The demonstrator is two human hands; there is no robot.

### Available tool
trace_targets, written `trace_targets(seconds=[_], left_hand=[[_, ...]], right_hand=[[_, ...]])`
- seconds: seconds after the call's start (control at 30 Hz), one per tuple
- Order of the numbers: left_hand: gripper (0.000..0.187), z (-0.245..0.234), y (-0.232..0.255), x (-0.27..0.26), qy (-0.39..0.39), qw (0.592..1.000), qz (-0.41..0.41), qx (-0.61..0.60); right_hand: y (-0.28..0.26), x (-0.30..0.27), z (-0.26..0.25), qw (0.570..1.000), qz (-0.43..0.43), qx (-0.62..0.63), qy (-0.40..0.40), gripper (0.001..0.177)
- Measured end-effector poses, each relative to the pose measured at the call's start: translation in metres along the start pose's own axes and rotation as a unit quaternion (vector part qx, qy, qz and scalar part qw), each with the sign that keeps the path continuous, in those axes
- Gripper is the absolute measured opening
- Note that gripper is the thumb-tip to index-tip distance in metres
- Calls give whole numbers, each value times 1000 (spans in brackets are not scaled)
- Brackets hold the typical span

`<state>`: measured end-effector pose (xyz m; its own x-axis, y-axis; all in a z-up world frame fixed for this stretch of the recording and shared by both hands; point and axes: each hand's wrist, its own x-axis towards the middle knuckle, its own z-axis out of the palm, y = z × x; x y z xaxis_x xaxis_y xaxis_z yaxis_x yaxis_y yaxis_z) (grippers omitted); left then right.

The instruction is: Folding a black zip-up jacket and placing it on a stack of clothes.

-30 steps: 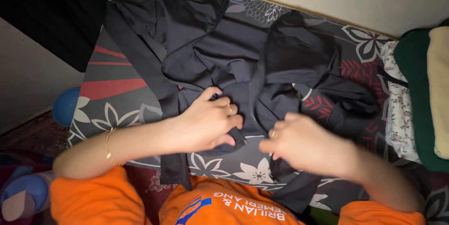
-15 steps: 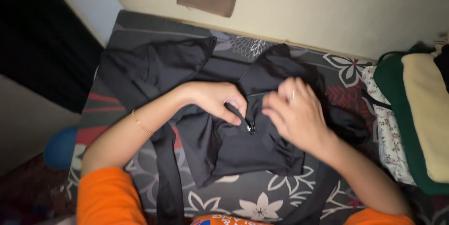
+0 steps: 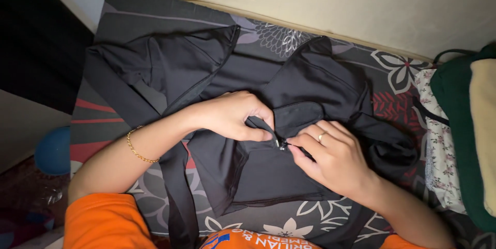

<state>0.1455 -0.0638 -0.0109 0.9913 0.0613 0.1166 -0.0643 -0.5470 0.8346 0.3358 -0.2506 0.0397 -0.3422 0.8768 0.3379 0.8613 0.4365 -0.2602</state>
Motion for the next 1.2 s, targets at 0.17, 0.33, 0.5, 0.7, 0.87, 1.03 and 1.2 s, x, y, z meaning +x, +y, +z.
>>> trace_targets(seconds=[0.17, 0.33, 0.5, 0.7, 0.87, 1.03, 1.2], left_hand=[[26, 4, 10, -2, 30, 999, -15, 28], [28, 13, 23, 2, 54, 992, -104, 39], [39, 22, 23, 6, 31, 988, -143, -48], [26, 35, 29, -1, 113, 989, 12, -95], [18, 41, 34, 1, 145, 983, -70, -87], [13, 48, 36, 2, 204, 969, -63, -125], [13, 47, 37, 1, 204, 964, -64, -159]], right_hand=[[-3, -12, 9, 999, -8, 5, 38, 18], [-1, -21, 11, 995, -22, 39, 94, 20], [-8, -18, 9, 988, -72, 4, 134, 18], [-20, -11, 9, 990, -54, 5, 129, 15], [-21, -15, 10, 988, -55, -25, 140, 16], [-21, -25, 19, 985, -58, -68, 145, 18], [-20, -26, 25, 980, -72, -100, 155, 20]])
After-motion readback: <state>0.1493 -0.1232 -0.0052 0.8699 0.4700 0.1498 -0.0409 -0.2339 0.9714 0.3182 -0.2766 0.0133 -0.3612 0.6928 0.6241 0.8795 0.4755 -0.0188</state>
